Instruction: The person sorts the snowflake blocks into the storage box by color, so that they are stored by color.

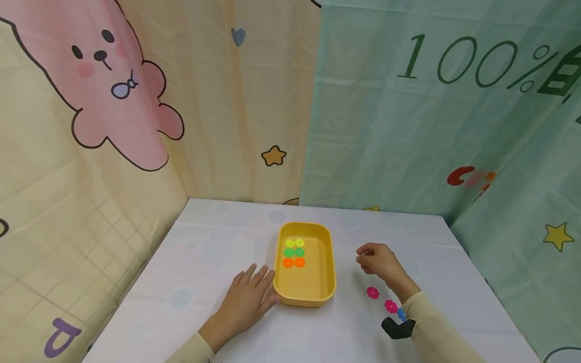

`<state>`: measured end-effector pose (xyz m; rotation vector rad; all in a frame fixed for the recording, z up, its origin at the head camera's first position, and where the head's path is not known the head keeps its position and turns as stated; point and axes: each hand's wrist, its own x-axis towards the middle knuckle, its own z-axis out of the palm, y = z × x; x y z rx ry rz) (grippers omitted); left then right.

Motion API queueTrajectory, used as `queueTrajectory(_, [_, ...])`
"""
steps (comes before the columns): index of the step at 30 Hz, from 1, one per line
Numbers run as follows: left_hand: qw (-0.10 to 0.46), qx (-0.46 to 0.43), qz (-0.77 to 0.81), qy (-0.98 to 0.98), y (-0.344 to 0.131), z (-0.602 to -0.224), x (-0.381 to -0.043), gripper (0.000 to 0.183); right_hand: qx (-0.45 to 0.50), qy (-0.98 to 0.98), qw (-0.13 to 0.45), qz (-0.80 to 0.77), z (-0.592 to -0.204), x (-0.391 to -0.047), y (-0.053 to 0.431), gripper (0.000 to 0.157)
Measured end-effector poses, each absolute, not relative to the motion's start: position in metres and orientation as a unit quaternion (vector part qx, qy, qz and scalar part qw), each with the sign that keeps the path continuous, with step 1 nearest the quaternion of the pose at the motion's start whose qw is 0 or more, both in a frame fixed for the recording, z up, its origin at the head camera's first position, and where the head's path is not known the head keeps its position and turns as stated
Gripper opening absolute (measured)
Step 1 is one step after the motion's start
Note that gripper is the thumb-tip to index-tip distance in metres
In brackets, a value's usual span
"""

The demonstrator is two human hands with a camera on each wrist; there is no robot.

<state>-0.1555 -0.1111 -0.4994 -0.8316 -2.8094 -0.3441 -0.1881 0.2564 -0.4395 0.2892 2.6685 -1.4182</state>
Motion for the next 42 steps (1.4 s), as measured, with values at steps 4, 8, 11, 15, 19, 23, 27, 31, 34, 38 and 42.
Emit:
queueTrajectory(4, [0.094, -0.281, -0.115, -0.948, -0.111, -0.500, -0.155, 0.066, 0.093, 0.878, 0.042, -0.467, -0.443, -0.180, 0.274, 0.033])
queueTrajectory(8, [0.093, -0.281, -0.116, -0.948, -0.112, -0.500, -0.155, 0.066, 0.096, 0.882, 0.032, -0.459, -0.446, -0.173, 0.290, 0.034])
queueTrajectory(11, [0.091, -0.281, -0.118, -0.948, -0.112, -0.500, -0.155, 0.066, 0.107, 0.888, 0.026, -0.446, -0.449, -0.167, 0.302, 0.035])
queueTrajectory(15, [0.089, -0.282, -0.122, -0.948, -0.112, -0.500, -0.155, 0.066, 0.120, 0.895, 0.018, -0.429, -0.451, -0.160, 0.315, 0.034])
queueTrajectory(19, [0.092, -0.283, -0.121, -0.947, -0.112, -0.501, -0.155, 0.066, 0.130, 0.898, 0.014, -0.419, -0.453, -0.154, 0.326, 0.036])
queueTrajectory(23, [0.096, -0.284, -0.118, -0.947, -0.112, -0.501, -0.155, 0.067, 0.134, 0.902, 0.011, -0.411, -0.455, -0.149, 0.337, 0.038])
queueTrajectory(27, [0.098, -0.284, -0.119, -0.946, -0.112, -0.502, -0.155, 0.067, 0.143, 0.904, 0.014, -0.403, -0.457, -0.145, 0.344, 0.038])
queueTrajectory(31, [0.097, -0.284, -0.119, -0.946, -0.112, -0.502, -0.155, 0.067, 0.151, 0.903, 0.018, -0.401, -0.458, -0.144, 0.350, 0.040])
queueTrajectory(34, [0.098, -0.285, -0.121, -0.946, -0.112, -0.502, -0.155, 0.067, 0.152, 0.903, 0.017, -0.401, -0.459, -0.142, 0.353, 0.040])
queueTrajectory(38, [0.099, -0.287, -0.123, -0.945, -0.112, -0.502, -0.155, 0.067, 0.152, 0.905, 0.017, -0.398, -0.462, -0.140, 0.359, 0.040])
queueTrajectory(42, [0.099, -0.288, -0.122, -0.945, -0.112, -0.502, -0.155, 0.067, 0.157, 0.904, 0.022, -0.397, -0.467, -0.140, 0.364, 0.040])
